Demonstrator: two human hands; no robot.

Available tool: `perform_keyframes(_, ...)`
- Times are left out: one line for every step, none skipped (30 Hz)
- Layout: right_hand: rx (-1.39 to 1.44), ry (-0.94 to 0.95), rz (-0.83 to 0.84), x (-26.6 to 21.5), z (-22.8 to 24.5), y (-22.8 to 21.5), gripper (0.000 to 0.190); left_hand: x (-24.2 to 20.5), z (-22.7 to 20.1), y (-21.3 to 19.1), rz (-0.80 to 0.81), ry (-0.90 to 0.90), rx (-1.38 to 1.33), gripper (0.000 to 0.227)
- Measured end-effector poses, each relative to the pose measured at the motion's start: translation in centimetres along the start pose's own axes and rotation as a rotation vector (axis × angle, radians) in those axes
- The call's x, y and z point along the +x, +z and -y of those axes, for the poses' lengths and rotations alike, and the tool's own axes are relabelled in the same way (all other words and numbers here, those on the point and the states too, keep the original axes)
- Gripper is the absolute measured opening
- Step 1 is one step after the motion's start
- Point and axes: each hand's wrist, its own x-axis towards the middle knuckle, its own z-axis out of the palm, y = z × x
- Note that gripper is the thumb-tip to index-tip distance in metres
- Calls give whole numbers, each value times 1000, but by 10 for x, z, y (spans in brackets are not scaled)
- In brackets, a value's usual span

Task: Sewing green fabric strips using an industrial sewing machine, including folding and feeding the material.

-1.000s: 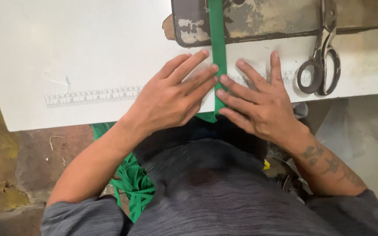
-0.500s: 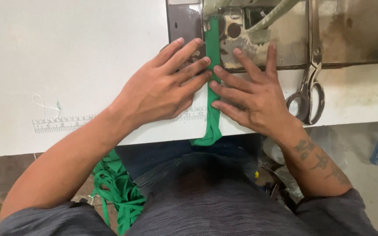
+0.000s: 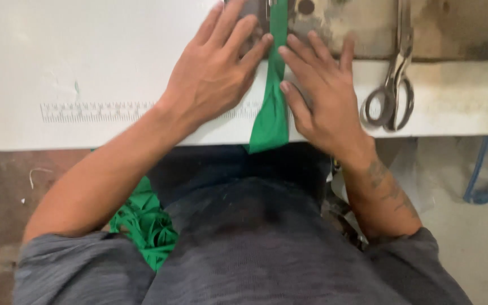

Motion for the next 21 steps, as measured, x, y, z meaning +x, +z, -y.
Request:
perform_keyframes(92, 98, -107, -20, 27, -8, 36, -7, -22, -14, -8, -165, -80, 43)
perform_keyframes(186, 195, -214, -38, 53, -18, 33, -13, -43, -27, -19, -329, -160, 43)
perform_keyframes(186, 179, -231, -58, 55, -9, 33, -33, -69, -29, -26, -324, -138, 43)
perform_keyframes(372, 367, -195, -78, 55, 0, 25, -53, -95, -29, -160, -545, -283, 27)
perform_keyframes(561, 568, -144, -102, 59, 9, 18, -75, -125, -29, -288, -760, -446, 16)
perform_keyframes(565, 566, -153, -111, 43, 44, 18, -81, -128, -15, -286, -753, -440, 16)
perform_keyframes(720, 709, -212, -127, 34, 78, 38, -90, -137, -3, -221, -863, -521, 24)
perform_keyframes(875, 851, -273, -144, 26, 112, 62, -101, -147, 8, -152, -973, -599, 36)
perform_keyframes(877, 856, -274, -137, 29, 113, 62, -96, -153, 11, -147, -972, -600, 36)
perform_keyframes(832, 737, -250, -129, 33, 114, 62, -91, -158, 14, -227, -996, -662, 32)
perform_keyframes(786, 613, -231, -118, 34, 116, 61, -85, -160, 18, -312, -1015, -719, 28)
perform_keyframes(790, 611, -237, -118, 45, 106, 61, -83, -166, 15, -310, -1010, -714, 28)
perform_keyframes(734, 582, -308, -117, 56, 97, 45, -81, -170, 12, -358, -1066, -809, 19)
perform_keyframes(677, 553, -378, -116, 66, 87, 28, -77, -175, 10, -406, -1122, -904, 13)
perform_keyframes(676, 551, -389, -116, 69, 83, 28, -75, -178, 10, -405, -1110, -902, 13)
perform_keyframes(589, 507, -437, -117, 71, 80, 23, -73, -180, 10, -475, -1107, -924, 25)
perform_keyframes(502, 471, -476, -121, 77, 75, 19, -73, -187, 9, -538, -1112, -949, 36)
perform_keyframes(503, 479, -480, -125, 79, 75, 19, -72, -188, 6, -529, -1109, -952, 36)
perform_keyframes(427, 431, -516, -127, 80, 74, 20, -69, -188, 4, -541, -1084, -937, 35)
perform_keyframes(351, 384, -550, -129, 80, 74, 22, -66, -187, 2, -552, -1059, -922, 33)
perform_keyframes(350, 385, -553, -123, 82, 70, 22, -65, -187, 1, -550, -1056, -923, 33)
